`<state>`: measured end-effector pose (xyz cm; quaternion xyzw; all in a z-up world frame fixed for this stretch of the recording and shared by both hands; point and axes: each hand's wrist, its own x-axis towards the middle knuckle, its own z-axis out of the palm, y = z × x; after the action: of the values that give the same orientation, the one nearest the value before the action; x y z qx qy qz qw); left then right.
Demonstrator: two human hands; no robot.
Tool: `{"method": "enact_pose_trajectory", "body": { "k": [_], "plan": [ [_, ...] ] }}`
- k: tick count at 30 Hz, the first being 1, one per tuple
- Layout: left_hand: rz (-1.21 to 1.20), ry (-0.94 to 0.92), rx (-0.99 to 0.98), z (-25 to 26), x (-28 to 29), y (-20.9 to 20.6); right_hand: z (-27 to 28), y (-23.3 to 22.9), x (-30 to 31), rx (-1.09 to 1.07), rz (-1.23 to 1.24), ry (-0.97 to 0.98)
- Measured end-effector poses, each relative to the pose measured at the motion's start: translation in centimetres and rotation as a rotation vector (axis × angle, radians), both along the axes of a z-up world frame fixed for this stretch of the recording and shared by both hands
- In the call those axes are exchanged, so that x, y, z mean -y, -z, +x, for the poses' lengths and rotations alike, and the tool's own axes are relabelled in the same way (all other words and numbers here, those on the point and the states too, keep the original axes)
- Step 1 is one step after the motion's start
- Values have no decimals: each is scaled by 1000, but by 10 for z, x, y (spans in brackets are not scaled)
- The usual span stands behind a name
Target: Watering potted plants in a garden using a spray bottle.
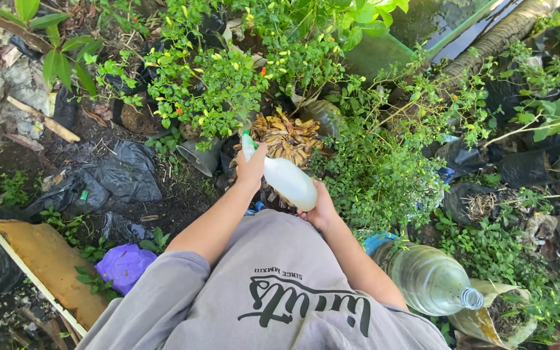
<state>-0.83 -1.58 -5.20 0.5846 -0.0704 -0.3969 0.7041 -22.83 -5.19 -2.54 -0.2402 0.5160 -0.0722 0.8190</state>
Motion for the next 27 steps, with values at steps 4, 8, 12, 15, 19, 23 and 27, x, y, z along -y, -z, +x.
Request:
{"method": "enact_pose_trajectory", "body": {
  "k": [4,8,12,15,19,23,27],
  "plan": [
    [17,28,-26,-9,0,-27,-6,7,-1,59,-1,33],
    [-8,119,-13,-20,3,-88,-11,2,3,88,-2,139],
    [-163,98,179,-28,19,-85,-14,-4,7,222,-92,173],
    [-116,55,180,-31,27,-88,-17,-6,10,261,-89,180],
    [-18,61,221,-32,29,-96,-16,-17,5,230,-98,165],
    [5,78,224,-34,29,-99,-19,-9,6,262,-89,174],
    [-88,127,193,-35,28,-93,-23,-3,7,269,-78,198]
  ]
}}
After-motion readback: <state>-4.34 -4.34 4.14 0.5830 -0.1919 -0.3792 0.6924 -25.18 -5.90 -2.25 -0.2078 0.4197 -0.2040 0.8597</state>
